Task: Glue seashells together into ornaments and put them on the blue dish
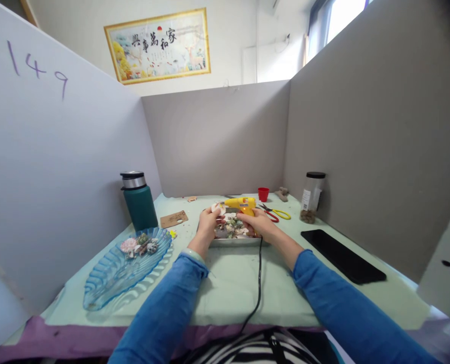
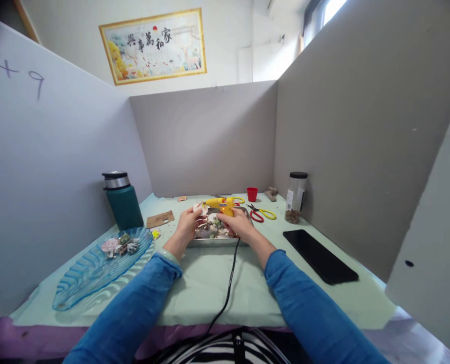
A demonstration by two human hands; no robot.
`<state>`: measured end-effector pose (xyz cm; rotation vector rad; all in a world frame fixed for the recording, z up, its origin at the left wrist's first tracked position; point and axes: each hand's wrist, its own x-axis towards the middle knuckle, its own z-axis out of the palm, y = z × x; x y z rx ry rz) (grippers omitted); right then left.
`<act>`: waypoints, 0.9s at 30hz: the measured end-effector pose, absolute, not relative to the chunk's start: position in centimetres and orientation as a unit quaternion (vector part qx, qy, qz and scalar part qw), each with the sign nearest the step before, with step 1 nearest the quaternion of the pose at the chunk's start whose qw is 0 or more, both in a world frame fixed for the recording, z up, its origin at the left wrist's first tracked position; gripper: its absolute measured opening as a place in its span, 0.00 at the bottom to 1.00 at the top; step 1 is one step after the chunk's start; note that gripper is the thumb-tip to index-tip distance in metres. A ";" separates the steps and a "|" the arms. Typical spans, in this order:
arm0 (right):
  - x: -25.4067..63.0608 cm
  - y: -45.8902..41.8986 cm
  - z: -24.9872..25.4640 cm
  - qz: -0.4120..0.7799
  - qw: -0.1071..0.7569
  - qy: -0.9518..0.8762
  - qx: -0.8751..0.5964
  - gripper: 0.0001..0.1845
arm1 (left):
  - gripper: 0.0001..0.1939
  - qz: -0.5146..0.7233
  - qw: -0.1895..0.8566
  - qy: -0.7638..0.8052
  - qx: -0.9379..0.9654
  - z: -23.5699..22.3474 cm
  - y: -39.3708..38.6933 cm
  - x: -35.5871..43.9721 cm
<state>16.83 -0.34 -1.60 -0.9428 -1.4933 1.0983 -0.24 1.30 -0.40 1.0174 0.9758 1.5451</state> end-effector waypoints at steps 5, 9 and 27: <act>16.7 -0.9 -1.1 0.445 0.510 -0.617 -0.401 0.18 | 0.07 0.650 0.495 0.400 0.415 -0.2 1.1 -0.3; 16.8 -1.2 -0.8 0.435 0.511 -0.618 -0.410 0.18 | 0.07 0.655 0.492 0.402 0.410 -0.2 1.1 -0.4; 16.6 -1.0 -0.9 0.430 0.506 -0.625 -0.411 0.16 | 0.09 0.654 0.398 0.451 0.459 -0.6 1.5 -0.6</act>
